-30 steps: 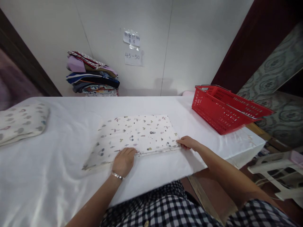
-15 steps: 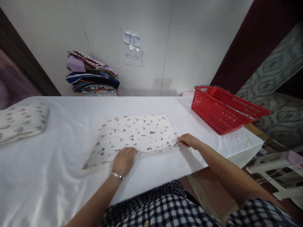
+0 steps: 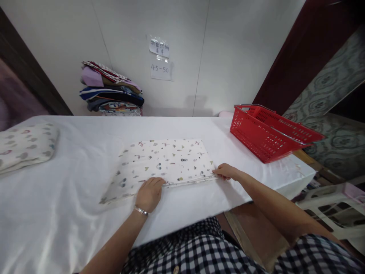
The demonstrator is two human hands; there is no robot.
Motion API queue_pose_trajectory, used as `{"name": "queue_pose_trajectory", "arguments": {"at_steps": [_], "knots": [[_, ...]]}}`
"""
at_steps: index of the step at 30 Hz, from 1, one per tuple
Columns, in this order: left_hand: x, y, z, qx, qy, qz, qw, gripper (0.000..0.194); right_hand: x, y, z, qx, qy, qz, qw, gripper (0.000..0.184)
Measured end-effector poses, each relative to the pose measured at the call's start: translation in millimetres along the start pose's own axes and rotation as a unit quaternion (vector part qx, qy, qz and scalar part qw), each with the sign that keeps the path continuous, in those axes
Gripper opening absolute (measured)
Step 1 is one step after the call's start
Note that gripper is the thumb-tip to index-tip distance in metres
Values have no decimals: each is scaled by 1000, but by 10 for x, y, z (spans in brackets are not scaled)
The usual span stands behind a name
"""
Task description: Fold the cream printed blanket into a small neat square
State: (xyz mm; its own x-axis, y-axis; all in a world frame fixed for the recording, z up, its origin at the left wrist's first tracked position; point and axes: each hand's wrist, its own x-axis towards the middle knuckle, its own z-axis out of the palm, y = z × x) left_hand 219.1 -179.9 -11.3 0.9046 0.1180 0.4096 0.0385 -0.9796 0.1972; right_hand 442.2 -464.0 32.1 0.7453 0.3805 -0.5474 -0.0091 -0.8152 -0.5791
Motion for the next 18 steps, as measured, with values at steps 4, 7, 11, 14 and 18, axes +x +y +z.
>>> {"name": "queue_pose_trajectory", "arguments": {"at_steps": [4, 7, 11, 14, 18], "knots": [[0, 9, -6, 0, 7, -2, 1000, 31, -15, -21, 4, -11, 0, -2, 1000, 37], [-4, 4, 5, 3, 6, -3, 1000, 31, 5, -14, 4, -16, -2, 2, 1000, 38], [-6, -8, 23, 2, 2, -2, 1000, 31, 35, -1, 3, -21, -6, 9, 1000, 36], [-8, -14, 31, 1, 0, -1, 1000, 31, 18, -18, 15, -27, -7, 15, 1000, 33], [-11, -14, 30, -1, -2, -5, 1000, 30, -20, -49, 36, -38, 0, 16, 999, 28]]}}
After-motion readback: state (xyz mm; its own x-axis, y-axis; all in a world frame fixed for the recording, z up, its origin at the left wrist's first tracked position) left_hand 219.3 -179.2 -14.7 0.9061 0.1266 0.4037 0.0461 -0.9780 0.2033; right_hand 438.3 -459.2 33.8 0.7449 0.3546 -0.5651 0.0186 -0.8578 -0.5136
